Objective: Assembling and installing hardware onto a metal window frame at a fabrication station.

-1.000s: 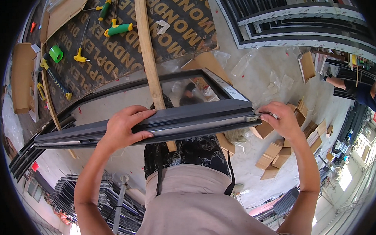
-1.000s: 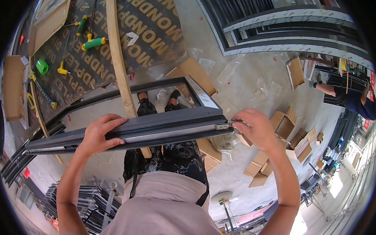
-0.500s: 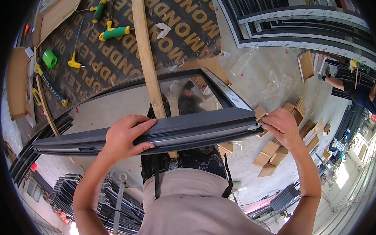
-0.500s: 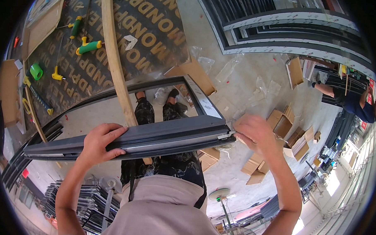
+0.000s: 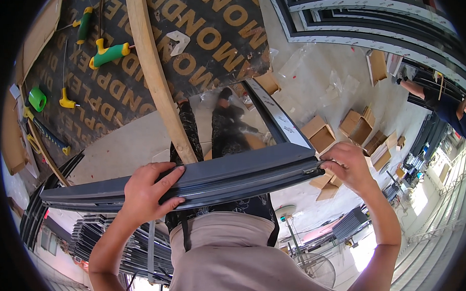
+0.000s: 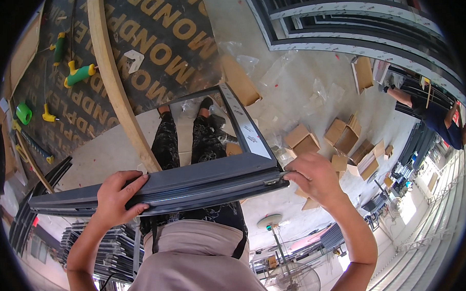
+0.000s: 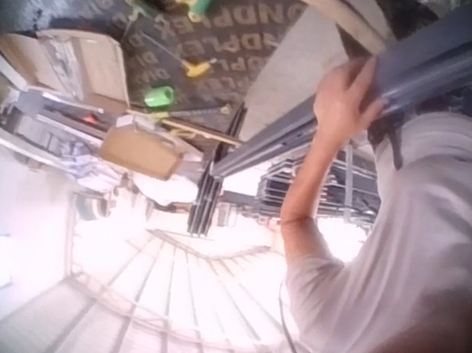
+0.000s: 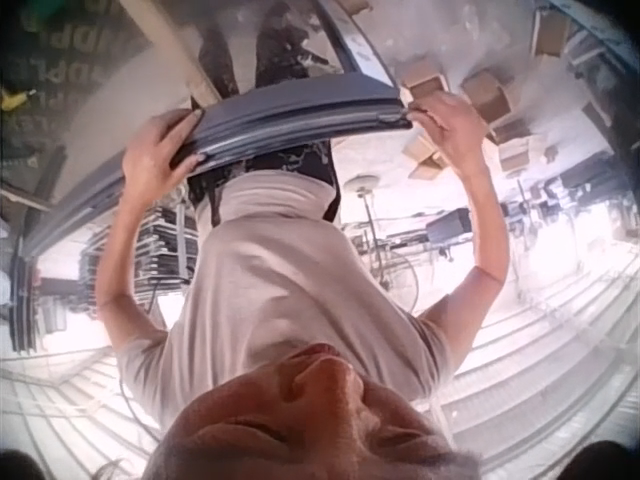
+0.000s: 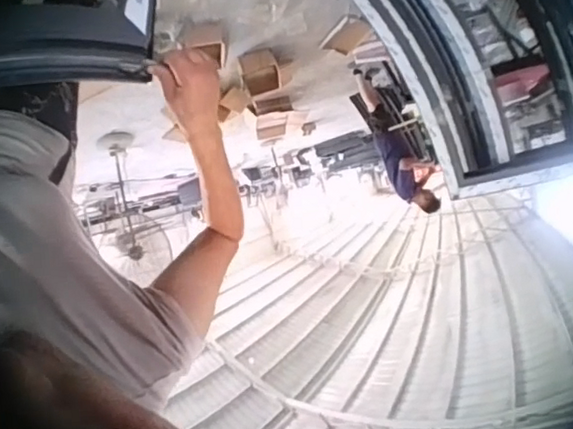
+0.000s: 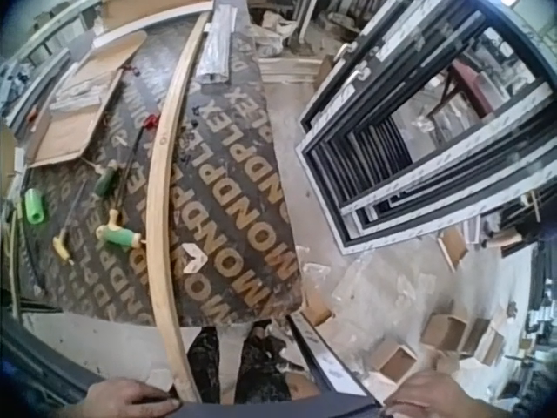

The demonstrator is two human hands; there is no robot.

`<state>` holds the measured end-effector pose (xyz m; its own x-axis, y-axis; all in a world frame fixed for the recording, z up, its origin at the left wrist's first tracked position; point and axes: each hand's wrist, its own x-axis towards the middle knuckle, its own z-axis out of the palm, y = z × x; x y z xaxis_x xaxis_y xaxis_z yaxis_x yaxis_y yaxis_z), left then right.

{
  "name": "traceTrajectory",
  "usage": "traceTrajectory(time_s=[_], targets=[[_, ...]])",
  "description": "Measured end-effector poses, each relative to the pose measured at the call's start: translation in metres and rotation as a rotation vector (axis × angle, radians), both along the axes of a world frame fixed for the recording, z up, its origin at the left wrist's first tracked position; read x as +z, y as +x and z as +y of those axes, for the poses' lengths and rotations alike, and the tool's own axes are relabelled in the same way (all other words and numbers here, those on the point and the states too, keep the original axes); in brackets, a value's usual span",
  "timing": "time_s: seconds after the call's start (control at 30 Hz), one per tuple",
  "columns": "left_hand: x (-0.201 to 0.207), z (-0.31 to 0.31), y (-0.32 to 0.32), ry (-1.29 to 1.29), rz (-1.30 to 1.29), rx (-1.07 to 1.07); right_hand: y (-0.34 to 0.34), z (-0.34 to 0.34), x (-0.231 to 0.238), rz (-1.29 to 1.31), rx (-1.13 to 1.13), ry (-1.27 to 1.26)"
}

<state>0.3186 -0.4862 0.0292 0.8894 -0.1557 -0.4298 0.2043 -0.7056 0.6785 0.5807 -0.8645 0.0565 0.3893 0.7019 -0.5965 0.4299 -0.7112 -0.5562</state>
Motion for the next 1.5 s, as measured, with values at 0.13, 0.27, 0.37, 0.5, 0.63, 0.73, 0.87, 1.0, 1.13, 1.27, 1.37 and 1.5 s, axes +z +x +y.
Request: traceTrajectory(time_s=[0.13,0.27,0.37,0.5,0.63,0.73,0.87,1.0,1.13,1.27,1.37,1.5], targets=[[0.001,0.001,0.005,-0.033,-0.032,-0.013,-0.009,0.008,-0.001,0.079,-0.095,-0.003],[0.000,0.000,0.000,-0.020,-0.020,-0.013,-0.014,0.007,0.001,0.097,-0.344,-0.139],[0.000,0.001,0.002,-0.023,-0.029,-0.020,-0.013,0.004,0.011,-0.080,-0.293,-0.088],[0.000,0.000,-0.001,-0.050,0.012,-0.020,-0.023,-0.024,0.018,-0.147,-0.491,-0.131],[0.001,0.003,-0.003,-0.057,0.013,-0.021,-0.032,-0.027,0.011,-0.146,-0.606,-0.036],[-0.004,0.007,-0.001,-0.114,0.013,-0.048,-0.039,-0.030,-0.001,0.043,-0.758,-0.001],[-0.004,0.006,-0.005,-0.036,0.023,-0.047,-0.043,-0.015,0.004,0.013,-0.630,0.028],[0.011,0.003,-0.019,0.177,-0.050,0.004,-0.043,-0.027,0.004,-0.122,-0.632,0.048],[0.009,-0.002,-0.033,0.429,-0.035,0.059,-0.049,-0.030,0.003,-0.228,-0.519,0.005],[0.012,0.001,-0.042,0.435,0.144,0.154,-0.059,-0.031,0.005,-0.306,-0.459,0.055],[0.003,0.013,-0.052,0.306,0.231,0.183,-0.061,-0.024,0.008,-0.273,-0.487,0.124],[-0.004,0.021,-0.059,0.229,0.177,0.149,-0.061,-0.005,0.020,-0.280,-0.435,0.013]])
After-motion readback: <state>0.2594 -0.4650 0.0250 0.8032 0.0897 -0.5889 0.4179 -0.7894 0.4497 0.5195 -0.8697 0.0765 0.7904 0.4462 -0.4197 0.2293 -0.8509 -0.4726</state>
